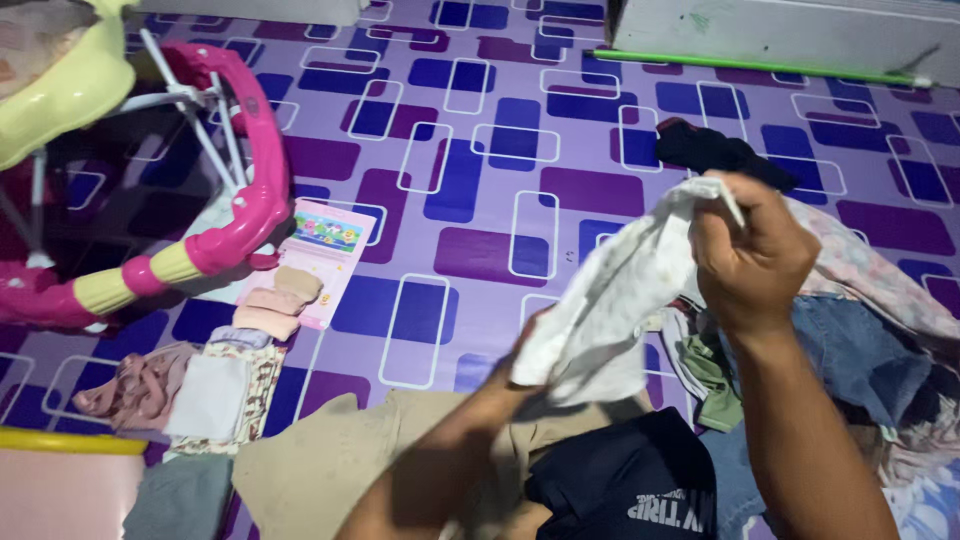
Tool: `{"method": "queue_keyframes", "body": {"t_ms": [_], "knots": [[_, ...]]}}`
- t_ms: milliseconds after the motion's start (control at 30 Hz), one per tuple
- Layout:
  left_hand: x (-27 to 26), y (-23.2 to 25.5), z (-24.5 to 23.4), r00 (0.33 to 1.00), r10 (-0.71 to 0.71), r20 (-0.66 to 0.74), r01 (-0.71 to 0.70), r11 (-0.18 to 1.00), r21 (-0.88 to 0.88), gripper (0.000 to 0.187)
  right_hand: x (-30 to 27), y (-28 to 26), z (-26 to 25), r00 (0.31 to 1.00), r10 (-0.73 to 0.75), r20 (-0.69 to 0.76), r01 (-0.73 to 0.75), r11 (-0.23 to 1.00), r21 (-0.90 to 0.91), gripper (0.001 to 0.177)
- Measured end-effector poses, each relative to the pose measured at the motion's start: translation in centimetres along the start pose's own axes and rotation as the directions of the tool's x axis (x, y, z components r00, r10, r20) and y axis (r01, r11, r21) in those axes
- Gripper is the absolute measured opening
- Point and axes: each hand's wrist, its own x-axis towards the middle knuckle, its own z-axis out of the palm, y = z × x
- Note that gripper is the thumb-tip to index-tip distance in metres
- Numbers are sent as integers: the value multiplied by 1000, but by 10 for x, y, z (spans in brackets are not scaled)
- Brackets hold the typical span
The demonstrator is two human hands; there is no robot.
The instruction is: The person folds several items of clothing by hand, including a pair of underwear, a white tank top, a patterned onesie, and a pair of light green shorts, placing them into a stack on the floor.
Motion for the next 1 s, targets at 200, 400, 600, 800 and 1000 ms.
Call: {"method": "queue_keyframes", "body": {"t_ms": [200,400,600,800,1000], "knots": [[-66,104,-44,706,-306,-639,569,781,256,32,-35,11,6,905,410,118,-420,903,87,21],[-100,118,-111,730,-50,-682,251,947,199,22,-88,29,26,693,674,257,-700,713,18,37],[-113,102,-117,717,-76,-693,504,744,439,21,-156,55,62,540,751,379,-761,628,-161,35],[-118,71,-129,784,-34,-620,615,174,769,36,-195,78,71,678,602,423,-573,792,-209,31],[-120,60,-121,625,-363,-691,703,-121,700,40,-216,84,92,932,204,300,2,825,-566,32]]}}
